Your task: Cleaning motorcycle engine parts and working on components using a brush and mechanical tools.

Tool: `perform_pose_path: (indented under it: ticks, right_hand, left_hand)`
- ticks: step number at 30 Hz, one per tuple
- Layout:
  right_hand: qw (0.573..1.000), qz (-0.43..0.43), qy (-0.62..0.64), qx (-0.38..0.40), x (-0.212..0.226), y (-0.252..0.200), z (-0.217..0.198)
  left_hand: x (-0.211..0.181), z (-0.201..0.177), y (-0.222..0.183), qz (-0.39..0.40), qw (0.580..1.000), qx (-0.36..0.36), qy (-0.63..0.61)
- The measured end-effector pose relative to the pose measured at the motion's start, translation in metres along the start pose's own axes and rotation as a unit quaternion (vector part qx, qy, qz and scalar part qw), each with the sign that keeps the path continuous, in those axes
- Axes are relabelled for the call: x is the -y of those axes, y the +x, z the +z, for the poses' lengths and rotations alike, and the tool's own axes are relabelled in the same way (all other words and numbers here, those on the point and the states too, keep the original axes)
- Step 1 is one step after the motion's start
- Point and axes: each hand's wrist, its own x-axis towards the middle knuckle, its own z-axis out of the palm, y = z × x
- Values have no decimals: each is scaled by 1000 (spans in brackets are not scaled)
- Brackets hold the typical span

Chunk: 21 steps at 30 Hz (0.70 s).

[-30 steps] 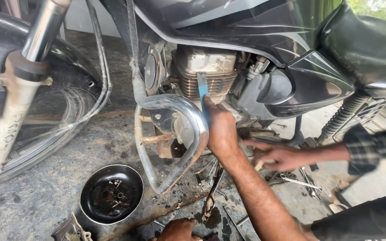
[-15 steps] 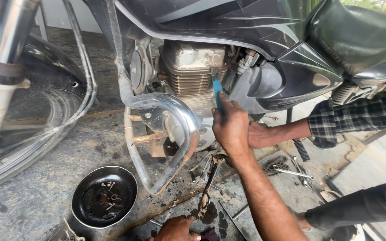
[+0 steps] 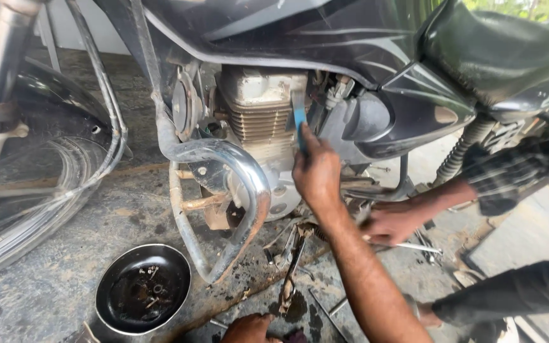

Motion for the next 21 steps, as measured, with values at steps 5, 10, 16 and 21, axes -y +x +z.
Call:
perform_pose_path:
  ticks: [5, 10, 16, 21]
  right_hand:
    - [999, 31, -11, 8, -3, -11, -8]
    - [1000, 13, -25, 5, -11, 3, -7]
    - [1000, -7, 7, 0, -15, -4, -9]
    - [999, -37, -8, -25, -11, 20, -26]
  left_hand:
    - [16, 15, 7, 8, 1000, -15, -12]
    - [6, 8, -1, 11, 1000, -15, 11]
    - [40, 23, 41, 17, 999, -33, 14]
    - [-10, 6, -9, -18, 999, 30, 33]
